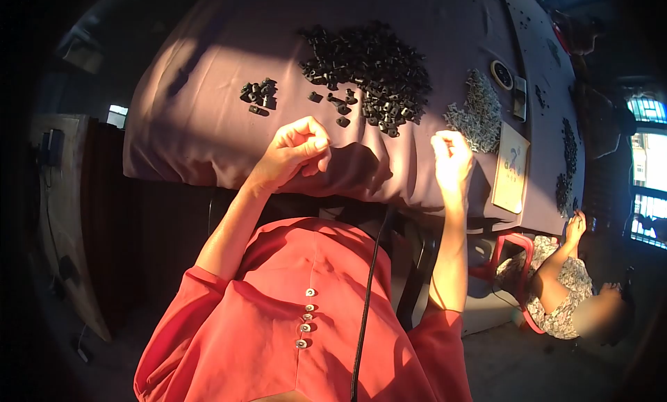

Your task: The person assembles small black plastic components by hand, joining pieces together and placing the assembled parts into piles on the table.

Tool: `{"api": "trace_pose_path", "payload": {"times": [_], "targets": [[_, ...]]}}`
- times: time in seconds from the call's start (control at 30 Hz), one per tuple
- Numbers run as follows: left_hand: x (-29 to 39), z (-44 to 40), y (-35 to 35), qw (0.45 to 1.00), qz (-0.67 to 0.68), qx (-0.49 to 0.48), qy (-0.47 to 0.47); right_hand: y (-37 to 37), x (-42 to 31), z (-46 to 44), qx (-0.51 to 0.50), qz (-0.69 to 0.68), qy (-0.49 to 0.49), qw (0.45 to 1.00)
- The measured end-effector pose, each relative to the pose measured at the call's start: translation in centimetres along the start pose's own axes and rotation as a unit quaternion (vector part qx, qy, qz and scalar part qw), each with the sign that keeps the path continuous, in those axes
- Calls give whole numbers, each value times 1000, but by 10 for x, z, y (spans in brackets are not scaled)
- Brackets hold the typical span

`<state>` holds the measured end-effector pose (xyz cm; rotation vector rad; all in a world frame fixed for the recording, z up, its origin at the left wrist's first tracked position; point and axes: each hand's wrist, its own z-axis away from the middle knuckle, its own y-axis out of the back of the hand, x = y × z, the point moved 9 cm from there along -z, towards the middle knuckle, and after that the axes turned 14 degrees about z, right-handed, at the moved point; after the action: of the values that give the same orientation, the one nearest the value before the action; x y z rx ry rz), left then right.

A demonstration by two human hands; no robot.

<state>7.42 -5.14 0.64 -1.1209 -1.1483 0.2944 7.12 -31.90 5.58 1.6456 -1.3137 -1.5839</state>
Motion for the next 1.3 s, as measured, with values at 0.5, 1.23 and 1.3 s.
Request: {"api": "trace_pose_path", "payload": {"times": [0.5,1.23,1.3], "targets": [[3,-1,1,1000,13,8,-14,-3,24,-21,2,141,110,984],[4,0,10,998,61,9,-30,-81,-180,-12,-61,-18,243,968],[4,0,10,997,69,10,-28,-86,-184,-14,-65,3,240,969]]}}
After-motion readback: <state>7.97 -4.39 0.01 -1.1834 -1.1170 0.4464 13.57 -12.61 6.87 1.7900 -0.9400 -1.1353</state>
